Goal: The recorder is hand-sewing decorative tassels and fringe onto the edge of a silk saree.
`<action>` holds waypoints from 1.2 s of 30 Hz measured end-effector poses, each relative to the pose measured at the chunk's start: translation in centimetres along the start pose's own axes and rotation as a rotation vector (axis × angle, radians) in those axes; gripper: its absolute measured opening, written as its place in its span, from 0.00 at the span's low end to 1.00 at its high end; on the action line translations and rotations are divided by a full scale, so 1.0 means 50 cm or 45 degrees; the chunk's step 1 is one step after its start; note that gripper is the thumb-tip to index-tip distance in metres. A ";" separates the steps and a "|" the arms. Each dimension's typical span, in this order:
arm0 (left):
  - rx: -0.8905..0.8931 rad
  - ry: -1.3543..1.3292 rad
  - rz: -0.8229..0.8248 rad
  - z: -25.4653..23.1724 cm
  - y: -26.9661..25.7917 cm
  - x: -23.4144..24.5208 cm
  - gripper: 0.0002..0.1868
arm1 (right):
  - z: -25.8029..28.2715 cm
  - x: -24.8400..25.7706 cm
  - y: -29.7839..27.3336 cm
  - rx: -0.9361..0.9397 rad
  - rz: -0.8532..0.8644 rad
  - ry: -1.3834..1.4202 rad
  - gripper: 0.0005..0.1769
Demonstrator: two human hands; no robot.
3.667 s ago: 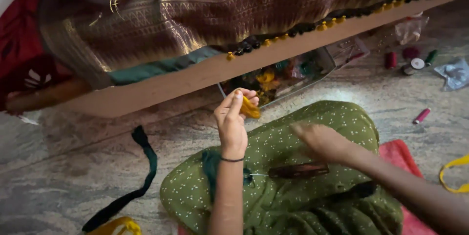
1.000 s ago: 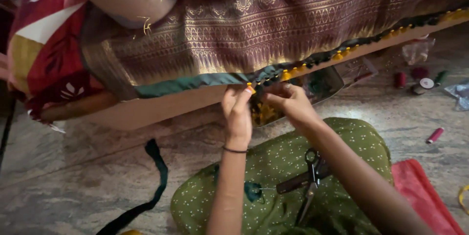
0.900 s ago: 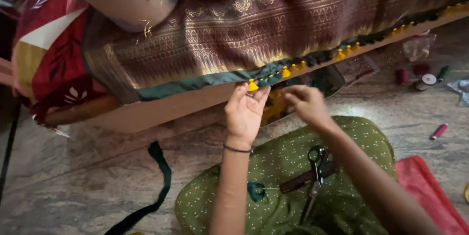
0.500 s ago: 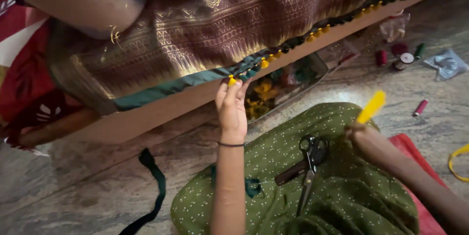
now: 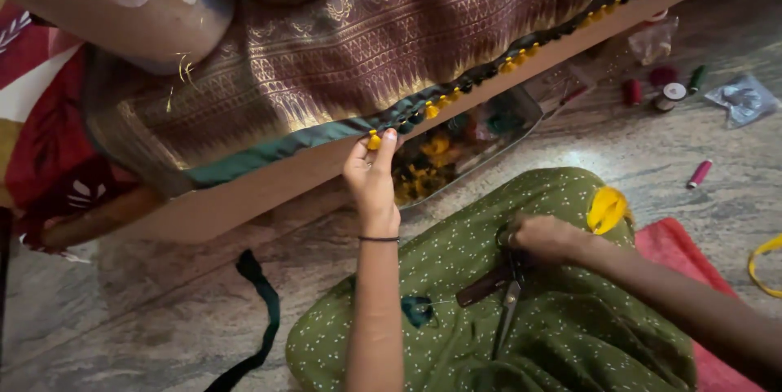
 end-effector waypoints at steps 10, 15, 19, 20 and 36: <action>-0.037 -0.035 -0.073 0.009 0.009 0.014 0.03 | 0.078 -0.055 0.022 0.307 0.440 -0.325 0.23; -0.126 0.029 -0.179 -0.035 -0.020 -0.007 0.04 | 0.024 -0.086 0.035 0.149 0.521 -0.380 0.27; -0.223 0.008 -0.176 -0.034 -0.019 -0.011 0.04 | 0.012 -0.090 0.048 0.186 0.426 -0.408 0.28; -0.219 0.051 -0.178 -0.037 -0.021 -0.015 0.04 | 0.009 -0.061 0.048 0.065 0.450 -0.244 0.36; -0.066 -0.199 0.059 0.024 -0.014 -0.074 0.10 | 0.058 0.077 -0.066 0.031 0.390 0.263 0.09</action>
Point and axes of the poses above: each hand's wrist, its own y-axis towards the middle knuckle, its own x-axis out of the back of the hand, z = x × y, the point moved 10 cm from there along y, towards the middle knuckle
